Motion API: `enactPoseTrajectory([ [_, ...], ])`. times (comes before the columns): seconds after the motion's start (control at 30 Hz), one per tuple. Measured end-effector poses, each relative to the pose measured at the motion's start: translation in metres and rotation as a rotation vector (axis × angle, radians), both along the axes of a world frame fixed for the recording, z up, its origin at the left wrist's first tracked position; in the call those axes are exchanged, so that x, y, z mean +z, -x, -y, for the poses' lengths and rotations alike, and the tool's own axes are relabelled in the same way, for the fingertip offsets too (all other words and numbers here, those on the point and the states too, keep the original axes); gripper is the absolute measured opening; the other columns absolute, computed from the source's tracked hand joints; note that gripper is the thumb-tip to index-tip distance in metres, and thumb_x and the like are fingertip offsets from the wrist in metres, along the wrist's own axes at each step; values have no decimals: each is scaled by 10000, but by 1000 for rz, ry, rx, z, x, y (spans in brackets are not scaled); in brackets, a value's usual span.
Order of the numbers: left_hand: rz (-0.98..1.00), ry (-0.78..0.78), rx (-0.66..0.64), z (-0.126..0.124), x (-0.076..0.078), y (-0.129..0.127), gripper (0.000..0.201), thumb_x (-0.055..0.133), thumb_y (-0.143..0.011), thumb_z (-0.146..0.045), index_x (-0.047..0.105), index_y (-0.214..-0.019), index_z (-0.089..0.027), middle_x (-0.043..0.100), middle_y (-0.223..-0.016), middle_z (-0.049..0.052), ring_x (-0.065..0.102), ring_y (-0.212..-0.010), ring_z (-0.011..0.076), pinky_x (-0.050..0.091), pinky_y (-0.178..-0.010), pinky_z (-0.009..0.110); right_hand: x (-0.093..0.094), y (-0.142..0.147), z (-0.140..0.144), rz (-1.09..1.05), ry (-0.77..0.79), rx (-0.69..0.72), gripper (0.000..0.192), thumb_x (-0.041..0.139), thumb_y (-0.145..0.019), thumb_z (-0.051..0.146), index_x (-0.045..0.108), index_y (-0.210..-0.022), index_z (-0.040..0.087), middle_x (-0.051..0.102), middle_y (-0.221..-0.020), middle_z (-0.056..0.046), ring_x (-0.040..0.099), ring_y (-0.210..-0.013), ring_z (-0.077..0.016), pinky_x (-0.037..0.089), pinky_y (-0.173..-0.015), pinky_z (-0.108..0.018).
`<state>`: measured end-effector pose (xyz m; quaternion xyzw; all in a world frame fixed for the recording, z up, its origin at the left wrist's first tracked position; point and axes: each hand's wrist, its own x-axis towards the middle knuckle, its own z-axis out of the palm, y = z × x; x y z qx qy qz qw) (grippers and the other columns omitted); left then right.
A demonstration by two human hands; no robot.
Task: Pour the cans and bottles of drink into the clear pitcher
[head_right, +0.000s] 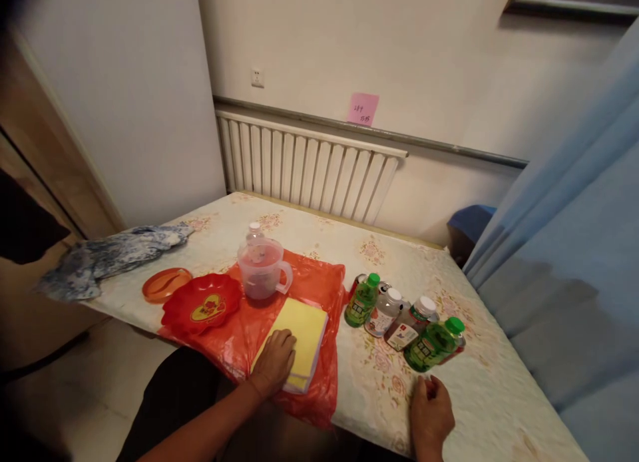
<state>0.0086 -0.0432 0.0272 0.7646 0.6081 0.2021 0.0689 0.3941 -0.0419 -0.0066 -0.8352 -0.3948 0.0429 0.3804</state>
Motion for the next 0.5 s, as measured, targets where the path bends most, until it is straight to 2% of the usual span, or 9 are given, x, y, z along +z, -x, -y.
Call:
enactPoseTrajectory([
  [0.27, 27, 44, 3, 3, 13, -5, 175, 499, -840, -163, 582, -981, -225, 575, -1101, 43, 479, -1042, 225, 378, -945, 356, -3, 1, -1, 50, 34, 32, 541, 403, -802, 491, 612, -1132, 117, 692, -1013, -166, 632, -943, -315, 452, -827, -376],
  [0.4, 63, 48, 196, -4, 19, -2, 333, 432, -888, -183, 494, -1215, -172, 470, -1322, 112, 380, -1234, 260, 294, -1056, 404, -4, 1, 0, 44, 26, 36, 509, 406, -813, 486, 612, -1117, 133, 694, -998, -151, 634, -924, -304, 452, -808, -365],
  [0.5, 85, 89, 350, -14, 24, 3, 364, 429, -898, -214, 466, -1248, -119, 451, -1336, 167, 396, -1225, 300, 312, -1029, 442, -2, 2, 1, 47, 23, 39, 485, 405, -814, 476, 616, -1096, 141, 695, -981, -142, 636, -907, -299, 451, -786, -354],
])
